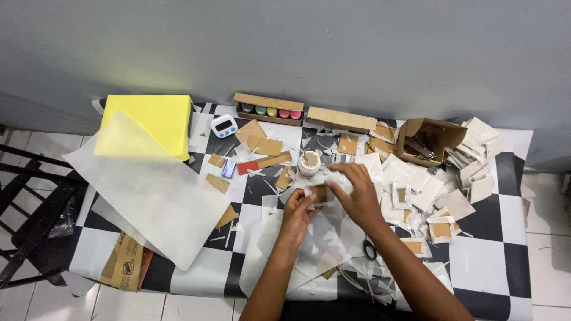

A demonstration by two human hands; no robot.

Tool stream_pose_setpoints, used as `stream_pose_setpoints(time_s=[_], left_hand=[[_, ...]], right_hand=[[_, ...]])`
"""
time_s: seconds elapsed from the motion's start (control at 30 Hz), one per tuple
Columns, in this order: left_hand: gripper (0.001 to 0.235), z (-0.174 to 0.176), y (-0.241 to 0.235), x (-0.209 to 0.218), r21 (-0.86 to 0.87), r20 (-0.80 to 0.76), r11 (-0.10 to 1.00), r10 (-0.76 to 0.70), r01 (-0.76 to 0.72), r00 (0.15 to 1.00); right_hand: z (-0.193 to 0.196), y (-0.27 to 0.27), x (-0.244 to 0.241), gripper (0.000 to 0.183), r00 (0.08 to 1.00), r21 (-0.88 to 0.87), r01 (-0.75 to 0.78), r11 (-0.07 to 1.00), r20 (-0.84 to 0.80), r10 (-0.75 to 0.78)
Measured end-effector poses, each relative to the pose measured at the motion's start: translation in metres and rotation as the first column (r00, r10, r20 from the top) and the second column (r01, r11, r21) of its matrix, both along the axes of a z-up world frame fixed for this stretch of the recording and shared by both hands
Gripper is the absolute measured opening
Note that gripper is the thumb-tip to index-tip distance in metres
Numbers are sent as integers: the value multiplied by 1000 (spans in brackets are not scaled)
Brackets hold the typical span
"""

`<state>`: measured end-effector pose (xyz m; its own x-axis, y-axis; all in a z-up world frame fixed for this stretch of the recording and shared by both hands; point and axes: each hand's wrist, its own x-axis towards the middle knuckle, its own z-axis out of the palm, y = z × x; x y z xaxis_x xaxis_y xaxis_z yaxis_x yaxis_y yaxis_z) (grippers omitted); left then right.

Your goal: The person is finishing the edges of cardboard mounts by cutting thin strips of paper and carefully applying them to the edges.

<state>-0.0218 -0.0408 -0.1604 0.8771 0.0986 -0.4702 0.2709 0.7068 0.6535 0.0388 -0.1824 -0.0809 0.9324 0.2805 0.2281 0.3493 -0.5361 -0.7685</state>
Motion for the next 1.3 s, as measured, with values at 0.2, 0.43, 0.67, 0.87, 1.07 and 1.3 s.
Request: stream_pose_setpoints(time_s=[0.2,0.43,0.67,0.87,1.07,1.3], left_hand=[[19,-15,4,-2,-90,31,996,12,-9,999],[21,-37,6,-3,-125,29,992,24,-20,999],[22,-21,8,0,-146,21,989,17,-14,1000],[22,-19,8,0,-140,31,990,21,-17,999],[21,-24,7,1,-111,27,994,17,-14,999],[25,-14,6,-2,-63,15,998,-16,17,1000]], right_hand=[[-26,34,54,41,937,-188,-191,963,259,236],[-10,40,65,14,919,-452,-139,881,272,285],[13,35,63,9,945,-460,-194,867,150,291],[-5,32,67,14,929,-461,-179,869,212,304],[8,30,61,11,975,-204,-130,970,153,163],[-16,-10,60,14,989,304,99,947,-132,-61]])
